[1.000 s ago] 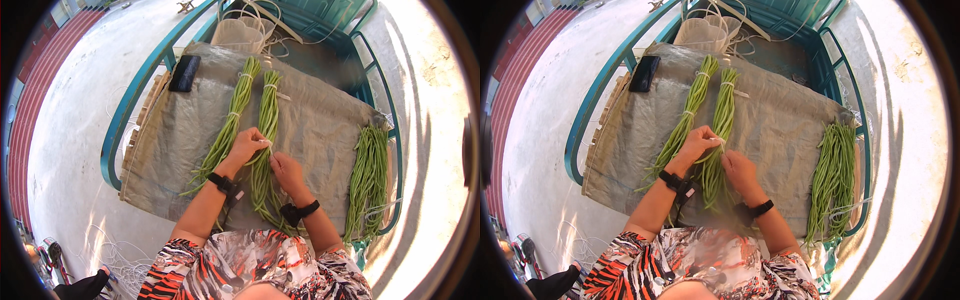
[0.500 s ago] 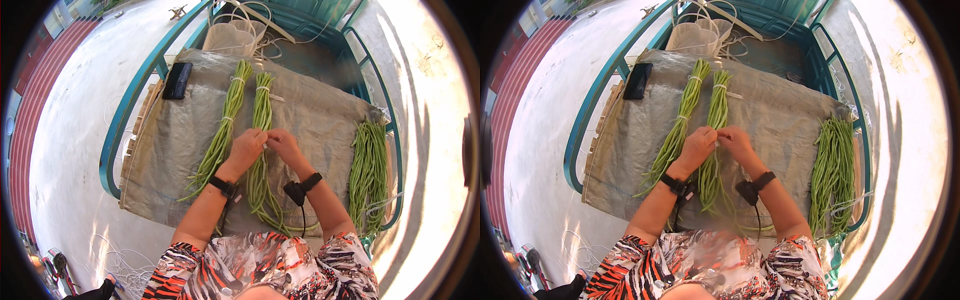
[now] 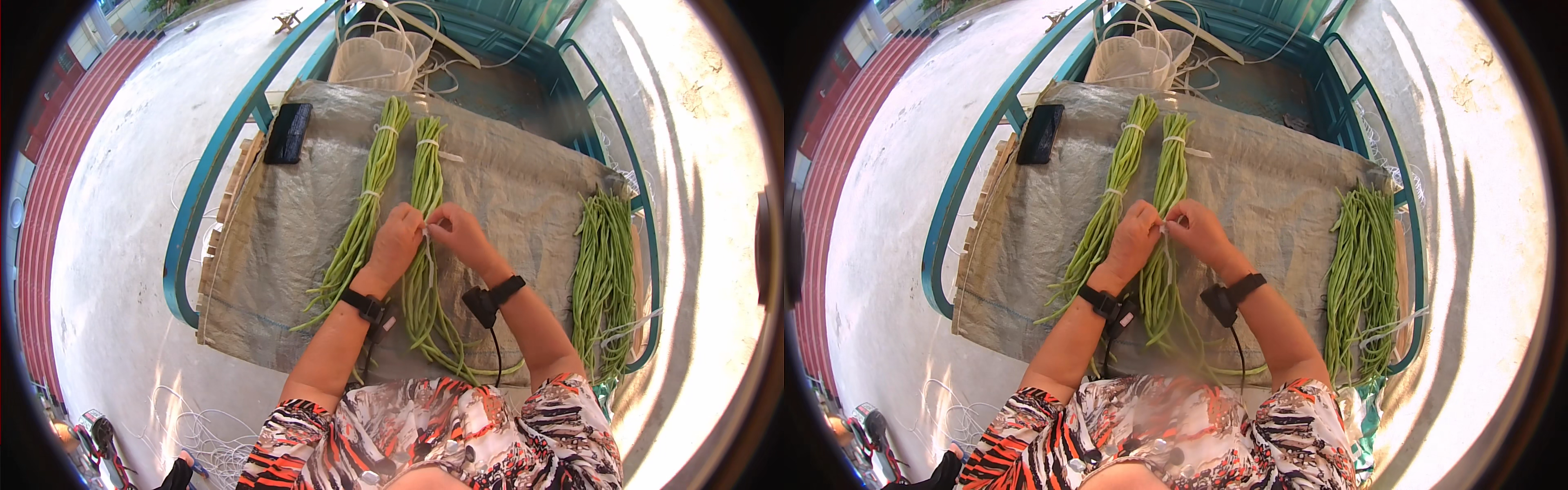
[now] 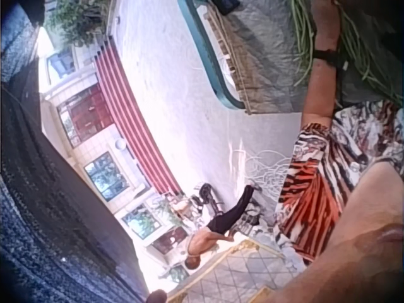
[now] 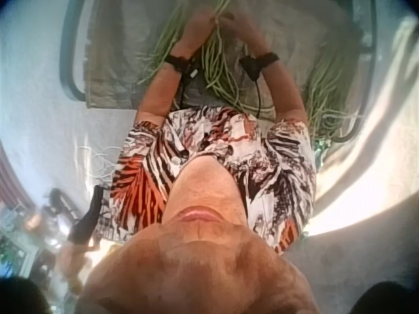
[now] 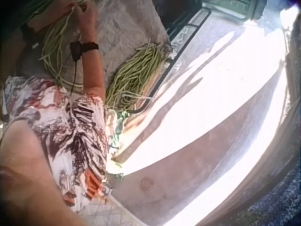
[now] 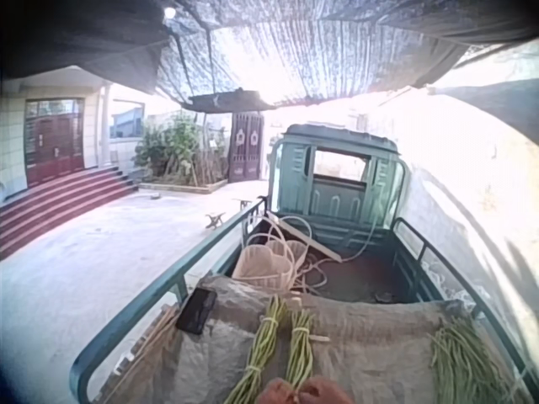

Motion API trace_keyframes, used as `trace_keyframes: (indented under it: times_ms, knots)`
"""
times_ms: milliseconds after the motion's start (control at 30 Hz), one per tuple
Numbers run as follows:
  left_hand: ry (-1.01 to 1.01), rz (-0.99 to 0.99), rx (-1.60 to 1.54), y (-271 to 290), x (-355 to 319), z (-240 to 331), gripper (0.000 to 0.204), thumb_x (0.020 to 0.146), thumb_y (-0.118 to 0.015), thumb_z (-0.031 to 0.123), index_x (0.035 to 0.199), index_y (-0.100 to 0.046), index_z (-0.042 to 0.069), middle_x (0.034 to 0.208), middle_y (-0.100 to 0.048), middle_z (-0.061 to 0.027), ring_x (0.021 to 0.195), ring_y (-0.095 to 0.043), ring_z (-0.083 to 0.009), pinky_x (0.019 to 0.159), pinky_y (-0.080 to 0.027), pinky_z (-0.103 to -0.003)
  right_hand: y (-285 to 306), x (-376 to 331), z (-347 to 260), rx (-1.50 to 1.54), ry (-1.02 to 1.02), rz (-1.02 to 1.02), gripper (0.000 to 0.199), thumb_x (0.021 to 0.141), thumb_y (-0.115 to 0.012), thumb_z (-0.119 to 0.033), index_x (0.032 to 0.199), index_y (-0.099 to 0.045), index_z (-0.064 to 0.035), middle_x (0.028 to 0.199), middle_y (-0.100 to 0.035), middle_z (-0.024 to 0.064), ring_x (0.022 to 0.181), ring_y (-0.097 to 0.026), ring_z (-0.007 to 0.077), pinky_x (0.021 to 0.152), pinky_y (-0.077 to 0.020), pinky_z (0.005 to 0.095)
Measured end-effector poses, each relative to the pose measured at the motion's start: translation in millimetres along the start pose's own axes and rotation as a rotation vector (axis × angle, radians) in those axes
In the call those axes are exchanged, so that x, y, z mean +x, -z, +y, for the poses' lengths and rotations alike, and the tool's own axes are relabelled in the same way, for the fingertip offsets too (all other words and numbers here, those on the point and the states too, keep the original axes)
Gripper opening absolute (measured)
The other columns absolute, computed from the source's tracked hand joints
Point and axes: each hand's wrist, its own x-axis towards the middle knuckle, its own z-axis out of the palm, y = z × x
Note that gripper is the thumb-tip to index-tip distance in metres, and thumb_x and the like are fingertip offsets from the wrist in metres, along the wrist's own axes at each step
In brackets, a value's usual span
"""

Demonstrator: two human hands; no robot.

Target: The person gathers long green beans into bundles by hand and secures each bundle with a white tie. The finished bundles are placed on a tarp inside the bed of a vehicle.

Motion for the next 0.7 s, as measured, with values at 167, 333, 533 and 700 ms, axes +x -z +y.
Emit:
trace_keyframes:
  times_ms: [167,333,533,700]
  knots:
    - [0.021,-0.009,-0.018,-1.2,0.4,-0.2,0.017,0.071,-0.058,-0.008,0.081,-0.049,0.001,0.082,-0.049,-0.0142,0.078,-0.052,-0.0349,0.066,-0.044,-0.039,-5.5,-2.8,-13.1,-0.268,0.044,0.056,0.01,0.077,-0.06,-0.007,0.086,-0.057,-0.0043,0.078,-0.059,0.0104,0.071,-0.058,0.0234,0.064,-0.0448,0.0331]
    - [0.013,-0.013,-0.029,1.8,0.4,1.4,0.017,0.071,-0.057,-0.01,0.081,-0.049,0.001,0.082,-0.049,-0.0146,0.078,-0.053,-0.0349,0.066,-0.044,-0.039,2.9,3.9,-10.4,-0.058,0.122,-0.037,0.007,0.078,-0.058,-0.007,0.085,-0.056,-0.0046,0.08,-0.06,0.0109,0.07,-0.057,0.0278,0.063,-0.045,0.033]
    - [-0.005,-0.024,-0.065,1.1,0.2,1.8,0.016,0.071,-0.056,-0.01,0.08,-0.049,0.001,0.083,-0.049,-0.0147,0.078,-0.052,-0.0346,0.067,-0.044,-0.039,11.9,10.4,-11.1,-0.246,0.152,-0.117,0.005,0.081,-0.053,-0.006,0.085,-0.054,-0.0046,0.079,-0.061,0.01,0.07,-0.057,0.0307,0.062,-0.045,0.0358]
    - [0.011,-0.025,-0.044,2.2,-1.4,2.9,0.016,0.07,-0.055,-0.011,0.079,-0.048,0.0,0.084,-0.05,-0.0143,0.079,-0.052,-0.0348,0.068,-0.043,-0.039,0.0,9.6,-17.9,-0.572,0.338,-0.012,0.014,0.08,-0.051,-0.005,0.094,-0.05,-0.0086,0.087,-0.057,0.0127,0.078,-0.057,0.0363,0.063,-0.046,0.0426]
